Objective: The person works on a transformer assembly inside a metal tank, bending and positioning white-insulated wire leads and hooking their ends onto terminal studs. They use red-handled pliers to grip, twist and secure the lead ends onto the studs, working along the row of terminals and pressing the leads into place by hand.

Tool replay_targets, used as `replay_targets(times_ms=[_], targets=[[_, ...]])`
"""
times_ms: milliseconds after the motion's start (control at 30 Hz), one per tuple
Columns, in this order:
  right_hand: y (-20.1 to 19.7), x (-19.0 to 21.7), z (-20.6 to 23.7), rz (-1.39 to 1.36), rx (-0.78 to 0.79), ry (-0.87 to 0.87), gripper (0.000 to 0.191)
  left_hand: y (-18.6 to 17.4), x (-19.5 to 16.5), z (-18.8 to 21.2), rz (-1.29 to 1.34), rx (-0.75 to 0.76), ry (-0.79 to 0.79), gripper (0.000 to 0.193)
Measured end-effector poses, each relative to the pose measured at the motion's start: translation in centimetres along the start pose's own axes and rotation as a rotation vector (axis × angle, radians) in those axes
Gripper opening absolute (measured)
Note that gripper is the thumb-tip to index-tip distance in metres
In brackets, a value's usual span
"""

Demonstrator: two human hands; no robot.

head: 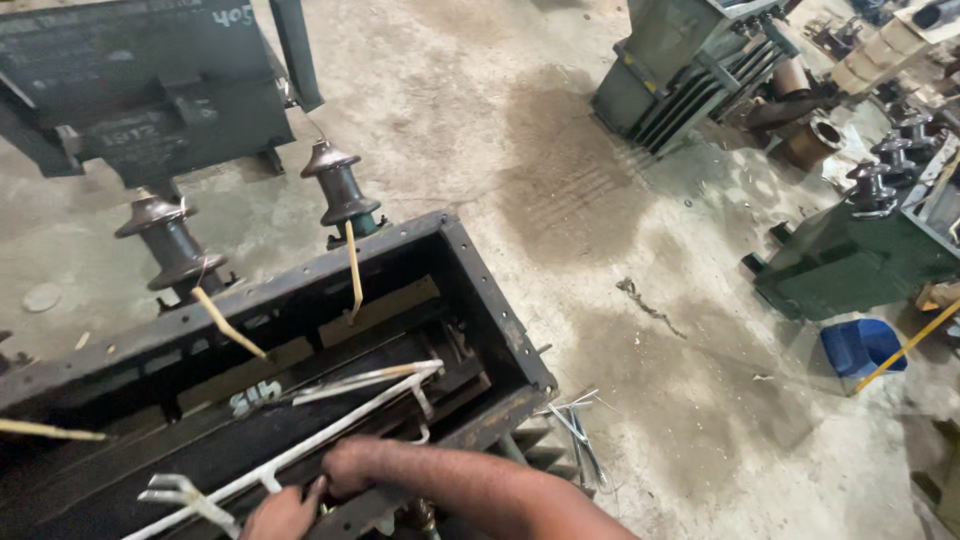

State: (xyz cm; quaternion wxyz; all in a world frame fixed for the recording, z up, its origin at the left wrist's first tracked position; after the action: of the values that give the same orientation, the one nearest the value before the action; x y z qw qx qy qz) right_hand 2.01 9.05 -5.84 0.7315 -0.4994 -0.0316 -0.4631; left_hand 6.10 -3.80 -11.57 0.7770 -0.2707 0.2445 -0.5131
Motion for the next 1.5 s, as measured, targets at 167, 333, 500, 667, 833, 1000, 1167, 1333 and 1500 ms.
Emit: replay_targets(times_ms=[167,333,500,667,833,1000,1167,1333,1500], targets=[[1.0,1.6,0.7,-0.042,0.035,0.104,0.045,-0.2,0.7,2.4,0.166,0.053,0.115,0.096],[0.8,2.7,1.0,-0.067,0.048,0.129,0.045,-0.4,0.7,3.7,0.185,0.087,0.203,0.100],[0.4,3.2,1.2,-0.078,0.054,0.141,0.044,-1.2,0.8,4.3,0.208,0.129,0.174,0.105],[0.3,2.9,1.5,-0.104,0.008,0.132,0.043,-1.9,0.4,4.1,0.223,0.066,0.115,0.108],[-0.1,1.7,1.9,-0.091,-0.121,0.102,0.041,-1.8,0.2,3.8,0.256,0.034,0.122,0.101],[0.1,1.0,1.8,0.016,-0.169,0.072,0.039,-1.9,0.1,3.4,0.260,-0.022,0.114,0.095],[0.2,0.1,1.5,-0.090,-0.112,0.166,0.046,-2.0,-0.5,3.1,0.272,-0.024,0.140,0.094],[0.3,0.2,2.2,-0.133,-0.029,0.272,0.054,-2.3,-1.6,3.7,0.275,0.072,0.236,0.097],[0.2,1.1,3.1,-0.040,-0.087,0.283,0.043,-2.9,-1.9,6.3,0.113,0.082,0.537,0.092]])
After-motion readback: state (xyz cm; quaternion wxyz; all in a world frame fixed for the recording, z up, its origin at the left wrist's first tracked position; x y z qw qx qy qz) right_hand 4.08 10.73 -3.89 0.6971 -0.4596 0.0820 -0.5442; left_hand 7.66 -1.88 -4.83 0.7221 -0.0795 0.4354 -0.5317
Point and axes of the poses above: each hand's wrist, its own z-axis away from the middle knuckle, its own y-axis out of the palm, x = y × z, the point moved 4 cm from there along -z, towards the middle knuckle, and after that the axes turned 6 degrees about -y, right-handed, at the moved point
